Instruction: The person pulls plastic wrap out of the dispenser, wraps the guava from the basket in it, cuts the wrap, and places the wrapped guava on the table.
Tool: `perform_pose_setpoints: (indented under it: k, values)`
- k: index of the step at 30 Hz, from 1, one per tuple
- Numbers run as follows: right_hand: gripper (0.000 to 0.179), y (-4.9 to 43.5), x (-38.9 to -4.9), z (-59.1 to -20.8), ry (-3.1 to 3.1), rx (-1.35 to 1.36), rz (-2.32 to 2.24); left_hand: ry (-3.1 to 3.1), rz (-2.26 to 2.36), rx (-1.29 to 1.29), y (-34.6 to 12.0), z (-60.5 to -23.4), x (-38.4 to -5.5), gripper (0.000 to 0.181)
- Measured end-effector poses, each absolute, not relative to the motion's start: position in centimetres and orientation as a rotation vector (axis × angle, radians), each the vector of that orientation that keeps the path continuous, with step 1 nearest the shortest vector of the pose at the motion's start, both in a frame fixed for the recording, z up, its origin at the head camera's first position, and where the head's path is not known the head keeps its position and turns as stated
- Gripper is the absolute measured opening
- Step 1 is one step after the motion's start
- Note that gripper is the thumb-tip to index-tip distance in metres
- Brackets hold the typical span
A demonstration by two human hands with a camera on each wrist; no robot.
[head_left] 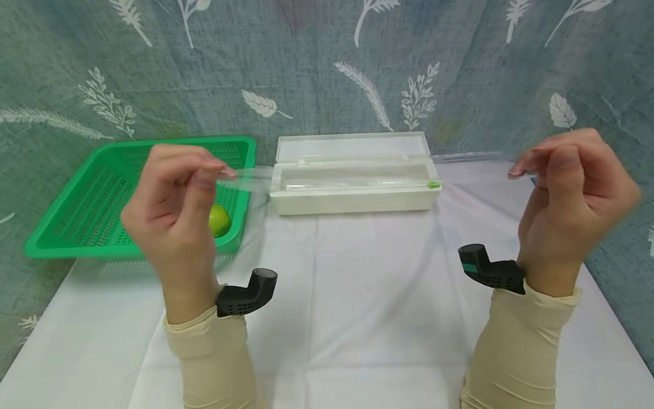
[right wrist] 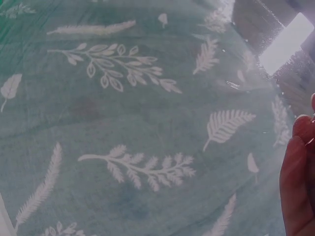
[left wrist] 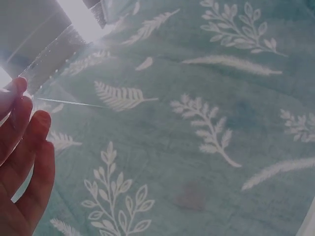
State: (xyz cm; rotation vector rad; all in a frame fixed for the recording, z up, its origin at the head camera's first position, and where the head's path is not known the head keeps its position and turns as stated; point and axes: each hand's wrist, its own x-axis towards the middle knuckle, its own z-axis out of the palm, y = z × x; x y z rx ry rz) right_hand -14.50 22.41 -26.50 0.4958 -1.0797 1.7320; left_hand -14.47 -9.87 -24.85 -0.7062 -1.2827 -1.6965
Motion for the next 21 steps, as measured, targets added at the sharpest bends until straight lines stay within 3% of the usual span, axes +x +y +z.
perform_pose_setpoints:
  k: [11,21]
  values:
    - [0.029,23.2,-13.1,-27.2,-1.171,0.677,2.056,-1.329,-2.094,-0.936,-10.6,-25.1,-13.2,0.012]
    - [0.017,24.5,-11.9,-27.5,-1.291,0.860,2.185,-1.689,-1.999,-1.158,-13.1,-25.3,-11.3,0.010]
